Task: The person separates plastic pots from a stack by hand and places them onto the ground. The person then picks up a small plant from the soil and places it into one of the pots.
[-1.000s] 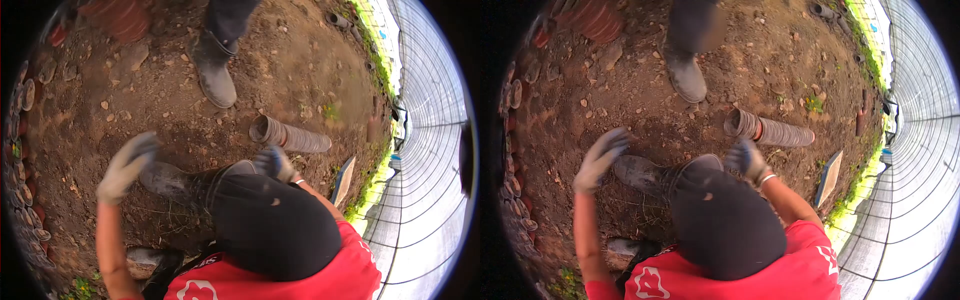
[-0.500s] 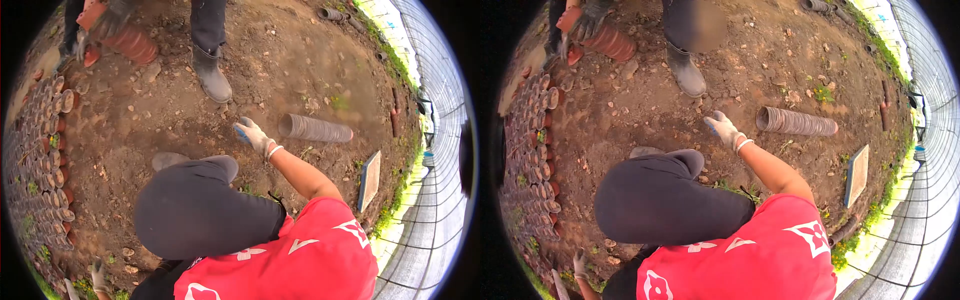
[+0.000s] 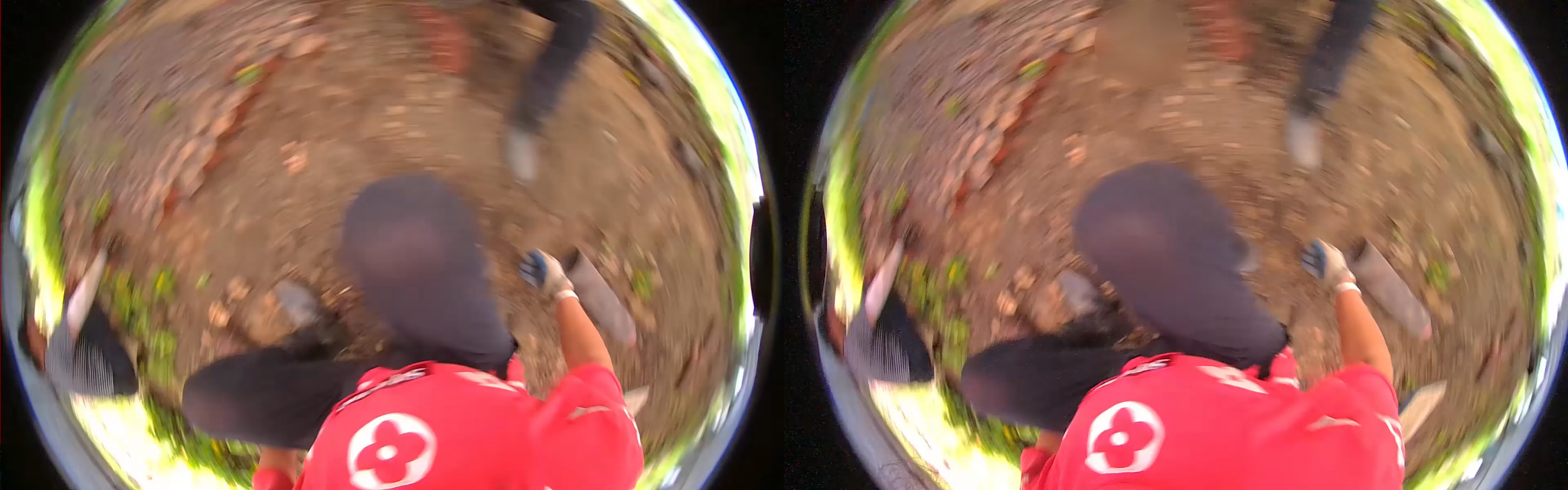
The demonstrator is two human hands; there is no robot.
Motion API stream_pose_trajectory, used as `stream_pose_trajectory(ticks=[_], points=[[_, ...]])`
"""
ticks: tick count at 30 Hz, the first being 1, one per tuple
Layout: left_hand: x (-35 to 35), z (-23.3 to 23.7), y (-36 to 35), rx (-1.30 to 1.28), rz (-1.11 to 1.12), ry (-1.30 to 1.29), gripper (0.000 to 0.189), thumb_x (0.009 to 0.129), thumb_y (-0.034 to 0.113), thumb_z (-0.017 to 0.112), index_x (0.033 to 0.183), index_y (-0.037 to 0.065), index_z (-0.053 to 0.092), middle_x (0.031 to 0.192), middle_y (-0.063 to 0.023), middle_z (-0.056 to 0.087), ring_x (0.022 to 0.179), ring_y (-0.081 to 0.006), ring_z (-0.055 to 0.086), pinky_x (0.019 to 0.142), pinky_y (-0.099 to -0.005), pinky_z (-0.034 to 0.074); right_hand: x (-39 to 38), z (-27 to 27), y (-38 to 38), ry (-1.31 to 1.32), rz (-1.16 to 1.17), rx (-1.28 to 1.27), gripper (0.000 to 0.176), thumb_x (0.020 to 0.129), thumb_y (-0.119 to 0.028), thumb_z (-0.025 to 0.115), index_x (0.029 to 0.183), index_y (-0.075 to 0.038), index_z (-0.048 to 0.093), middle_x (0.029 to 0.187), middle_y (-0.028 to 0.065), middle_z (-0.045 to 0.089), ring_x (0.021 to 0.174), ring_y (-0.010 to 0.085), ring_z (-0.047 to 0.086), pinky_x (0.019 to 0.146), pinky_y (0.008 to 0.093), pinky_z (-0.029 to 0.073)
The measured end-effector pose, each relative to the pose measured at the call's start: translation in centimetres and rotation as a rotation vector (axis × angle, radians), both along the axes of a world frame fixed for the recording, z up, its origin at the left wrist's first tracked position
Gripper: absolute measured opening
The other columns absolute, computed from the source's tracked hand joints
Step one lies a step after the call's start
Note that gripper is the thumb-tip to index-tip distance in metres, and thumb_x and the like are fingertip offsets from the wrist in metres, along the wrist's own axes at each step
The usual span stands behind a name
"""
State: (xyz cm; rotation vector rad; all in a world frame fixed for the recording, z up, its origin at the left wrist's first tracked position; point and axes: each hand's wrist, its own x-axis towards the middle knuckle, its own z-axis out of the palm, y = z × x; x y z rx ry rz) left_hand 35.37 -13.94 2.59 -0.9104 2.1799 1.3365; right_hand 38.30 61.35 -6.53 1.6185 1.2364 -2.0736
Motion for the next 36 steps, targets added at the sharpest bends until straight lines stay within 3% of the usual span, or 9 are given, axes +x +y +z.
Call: stream_pose_trajectory(ticks=[2, 4, 5, 19, 24, 29, 30, 35, 36], points=[[3.3, 2.4, 3.1, -0.143, 0.163, 0.097, 0.029, 0.097, 0.029, 0.050, 0.091, 0.003, 0.063, 0.087, -0.0087, 0.065, 0.079, -0.0237, 0.062, 0.070, -0.0352, 0.050, -2.5, -1.0, -0.7, 0.017, 0.121, -0.095, 0.043, 0.096, -0.031, 0.056, 0.129, -0.003, 0.051, 0.129, 0.0152, 0.056, 0.114, 0.0334, 0.057, 0.092, 0.0475, 0.050], [5.1, 3.0, 5.9, -0.269, 0.305, 0.153, 0.030, 0.097, 0.029, 0.049, 0.091, 0.003, 0.063, 0.087, -0.0092, 0.065, 0.080, -0.0240, 0.062, 0.070, -0.0355, 0.050, -1.9, -6.8, 4.4, 0.519, 1.265, 0.702, 0.038, 0.095, -0.019, 0.056, 0.129, -0.001, 0.050, 0.128, 0.0192, 0.056, 0.116, 0.0288, 0.058, 0.097, 0.0378, 0.048], [5.5, 2.4, 7.0, -0.317, 0.363, 0.167, 0.030, 0.097, 0.029, 0.049, 0.091, 0.003, 0.063, 0.087, -0.0094, 0.065, 0.080, -0.0241, 0.062, 0.070, -0.0356, 0.050, -5.8, -5.3, 1.5, 0.576, 1.345, 0.663, 0.038, 0.095, -0.019, 0.056, 0.129, -0.001, 0.050, 0.128, 0.0192, 0.056, 0.116, 0.0288, 0.058, 0.097, 0.0378, 0.048], [-11.4, -1.6, 8.7, -0.616, 0.421, 0.378, 0.032, 0.096, 0.029, 0.048, 0.088, 0.003, 0.064, 0.086, -0.0127, 0.065, 0.081, -0.0263, 0.063, 0.072, -0.0375, 0.050, -31.9, 6.5, -5.5, 0.339, 1.327, 0.159, 0.034, 0.097, -0.016, 0.054, 0.128, -0.003, 0.052, 0.111, 0.0089, 0.065, 0.100, 0.0192, 0.064, 0.087, 0.0349, 0.052], [-18.3, -2.6, 6.1, -0.698, 0.256, 0.397, 0.033, 0.096, 0.029, 0.047, 0.087, 0.003, 0.064, 0.086, -0.0138, 0.065, 0.082, -0.0271, 0.063, 0.073, -0.0381, 0.050, -38.9, 14.6, -16.9, 0.283, 1.653, 0.512, 0.027, 0.095, -0.017, 0.056, 0.117, -0.001, 0.060, 0.098, 0.0061, 0.067, 0.084, 0.0149, 0.064, 0.074, 0.0292, 0.052], [-23.4, -8.7, 5.2, -0.741, 0.051, 0.370, 0.033, 0.096, 0.029, 0.047, 0.086, 0.002, 0.064, 0.086, -0.0150, 0.065, 0.083, -0.0279, 0.063, 0.073, -0.0388, 0.050, -45.3, 14.2, -27.1, 0.407, 1.941, 0.640, 0.029, 0.093, -0.017, 0.058, 0.116, 0.001, 0.060, 0.094, 0.0062, 0.066, 0.084, 0.0136, 0.061, 0.075, 0.0282, 0.050], [-25.6, -16.1, 4.4, -0.744, -0.004, 0.367, 0.034, 0.096, 0.029, 0.046, 0.086, 0.002, 0.064, 0.086, -0.0152, 0.065, 0.083, -0.0280, 0.063, 0.074, -0.0389, 0.050, -46.2, 13.5, -29.0, 0.570, 2.029, 0.743, 0.030, 0.093, -0.017, 0.058, 0.116, 0.001, 0.060, 0.094, 0.0061, 0.066, 0.084, 0.0133, 0.061, 0.076, 0.0286, 0.050], [-26.1, -14.8, 5.6, -0.393, 0.300, 0.258, 0.025, 0.093, 0.018, 0.045, 0.090, 0.002, 0.064, 0.090, -0.0176, 0.067, 0.091, -0.0346, 0.064, 0.078, -0.0444, 0.049, -49.1, 10.2, -39.2, 0.594, 2.105, 0.542, 0.032, 0.092, -0.019, 0.058, 0.118, 0.000, 0.059, 0.095, 0.0083, 0.066, 0.086, 0.0127, 0.059, 0.079, 0.0282, 0.048], [-26.5, -13.5, 5.3, -0.683, -0.040, 0.128, 0.021, 0.089, 0.016, 0.048, 0.088, 0.004, 0.065, 0.088, -0.0160, 0.067, 0.088, -0.0325, 0.064, 0.077, -0.0432, 0.049, -50.2, 8.2, -40.6, 0.584, 2.078, 0.460, 0.033, 0.092, -0.019, 0.058, 0.118, 0.000, 0.059, 0.095, 0.0094, 0.067, 0.086, 0.0142, 0.060, 0.081, 0.0296, 0.048]])
